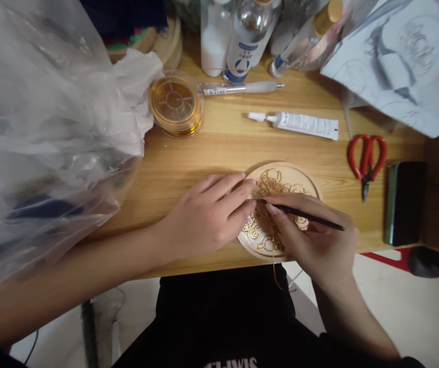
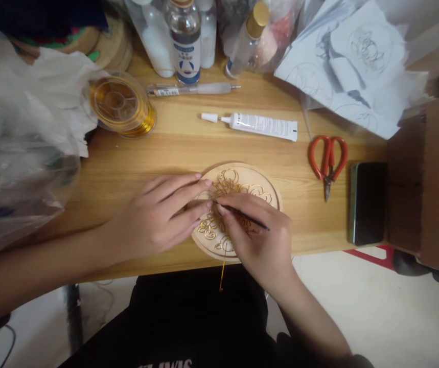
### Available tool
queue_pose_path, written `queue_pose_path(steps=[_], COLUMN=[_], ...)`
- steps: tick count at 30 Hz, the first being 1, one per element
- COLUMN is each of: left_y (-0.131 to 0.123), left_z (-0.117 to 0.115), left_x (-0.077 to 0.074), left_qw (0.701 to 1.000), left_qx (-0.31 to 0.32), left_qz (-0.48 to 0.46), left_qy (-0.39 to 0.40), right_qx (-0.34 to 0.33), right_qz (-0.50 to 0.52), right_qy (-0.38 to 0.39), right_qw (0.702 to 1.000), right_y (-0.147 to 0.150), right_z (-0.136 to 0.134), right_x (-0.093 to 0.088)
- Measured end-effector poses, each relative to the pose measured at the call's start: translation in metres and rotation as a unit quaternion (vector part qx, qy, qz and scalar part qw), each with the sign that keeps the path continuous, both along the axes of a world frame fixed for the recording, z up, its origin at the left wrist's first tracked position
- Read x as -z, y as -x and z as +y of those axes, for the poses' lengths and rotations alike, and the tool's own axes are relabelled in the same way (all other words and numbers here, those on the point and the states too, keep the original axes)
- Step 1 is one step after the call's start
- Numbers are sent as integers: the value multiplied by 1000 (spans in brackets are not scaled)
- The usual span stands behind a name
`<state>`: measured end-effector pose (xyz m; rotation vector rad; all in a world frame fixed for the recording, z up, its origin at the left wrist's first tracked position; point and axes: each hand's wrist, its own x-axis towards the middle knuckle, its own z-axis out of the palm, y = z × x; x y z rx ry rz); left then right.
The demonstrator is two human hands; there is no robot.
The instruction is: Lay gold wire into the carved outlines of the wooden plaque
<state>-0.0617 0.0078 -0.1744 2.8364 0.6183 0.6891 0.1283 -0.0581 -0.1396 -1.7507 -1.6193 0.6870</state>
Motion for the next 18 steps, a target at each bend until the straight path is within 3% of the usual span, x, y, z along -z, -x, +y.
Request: queue_pose_path(steps=[11,18], left_y=[-1,0], left_z=[1,0], left_x=[-1,-1], left_qw=[1000,1000], left_qx=[0,6], left_qz=[2,16], left_qy=[-5,-9], right_qx=[-45,-146], right_qz=[-43,-76], right_qy=[-3,-28], right_qw=[998,986], right_y=[-3,-10], right_z=[5,17], right_x=[-6,-13])
